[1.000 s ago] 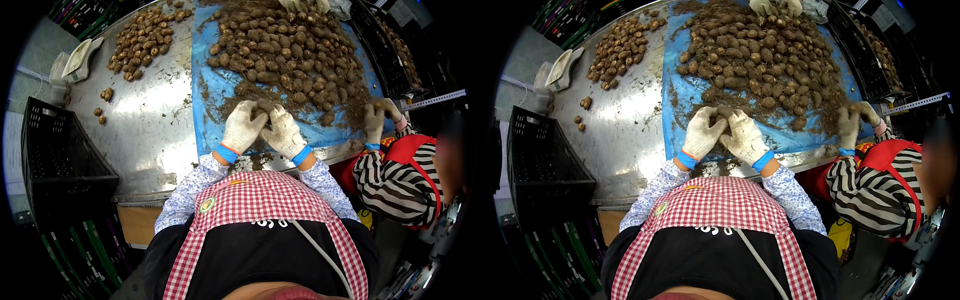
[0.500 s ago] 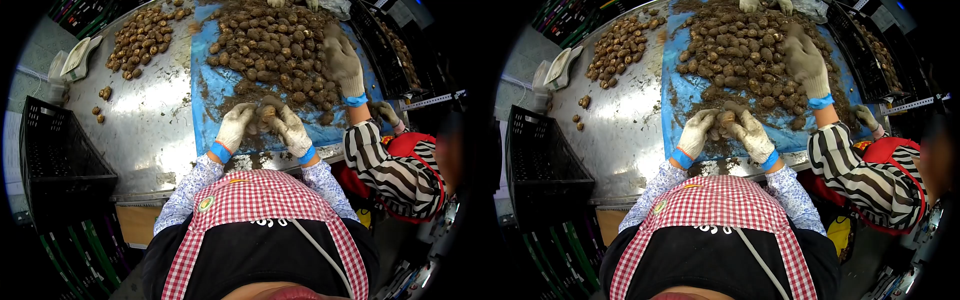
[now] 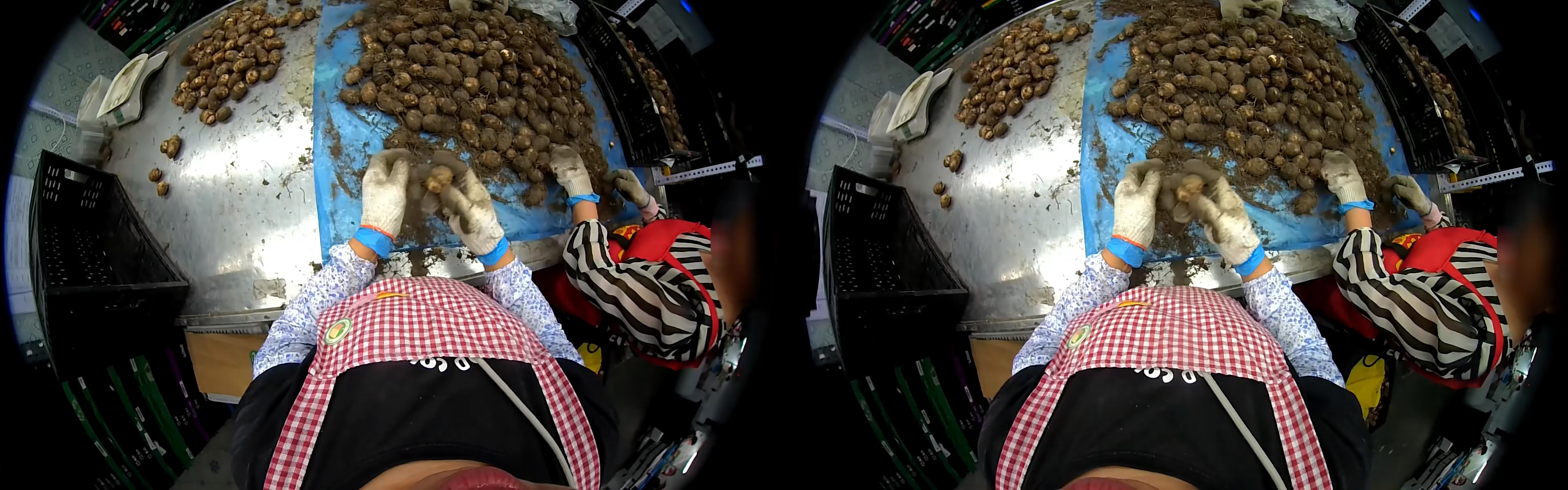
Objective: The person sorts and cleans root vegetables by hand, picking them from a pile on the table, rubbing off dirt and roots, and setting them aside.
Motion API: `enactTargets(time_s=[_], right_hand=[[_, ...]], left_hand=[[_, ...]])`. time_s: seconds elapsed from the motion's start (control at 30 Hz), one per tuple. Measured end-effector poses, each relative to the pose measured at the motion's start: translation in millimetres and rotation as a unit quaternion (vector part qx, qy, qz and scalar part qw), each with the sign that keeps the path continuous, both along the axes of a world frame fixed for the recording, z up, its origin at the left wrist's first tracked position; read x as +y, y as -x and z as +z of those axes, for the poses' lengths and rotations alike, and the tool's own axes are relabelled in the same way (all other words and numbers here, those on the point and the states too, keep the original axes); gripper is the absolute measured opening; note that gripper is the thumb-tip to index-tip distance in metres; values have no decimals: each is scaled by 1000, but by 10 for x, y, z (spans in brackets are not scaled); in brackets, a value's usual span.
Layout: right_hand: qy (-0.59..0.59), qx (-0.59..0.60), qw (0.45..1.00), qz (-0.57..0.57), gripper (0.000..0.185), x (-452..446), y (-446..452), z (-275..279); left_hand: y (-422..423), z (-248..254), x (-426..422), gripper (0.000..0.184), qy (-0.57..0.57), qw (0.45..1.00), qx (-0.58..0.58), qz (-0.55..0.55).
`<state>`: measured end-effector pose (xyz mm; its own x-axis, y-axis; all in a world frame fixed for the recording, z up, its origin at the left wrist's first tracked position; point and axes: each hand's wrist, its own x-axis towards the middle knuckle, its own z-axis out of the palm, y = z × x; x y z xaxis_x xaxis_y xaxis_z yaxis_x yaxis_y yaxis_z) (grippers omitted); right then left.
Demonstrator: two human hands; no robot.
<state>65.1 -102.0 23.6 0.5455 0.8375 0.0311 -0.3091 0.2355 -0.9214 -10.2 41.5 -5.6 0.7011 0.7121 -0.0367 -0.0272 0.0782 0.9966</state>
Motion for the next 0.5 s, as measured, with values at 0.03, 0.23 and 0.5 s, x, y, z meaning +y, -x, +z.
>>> enactTargets(time_s=[0.03,0.23,0.5], right_hand=[[-36,89,995,11,45,-14,-25,10],[131,-190,972,-39,43,108,-9,-456],[589,-506,629,28,29,771,-902,147]], left_hand=[[11,-15,-25,31,73,996,-49,3],[123,-70,-85,39,-125,982,42,-136],[39,-341,1046,16,419,896,-146,14]])
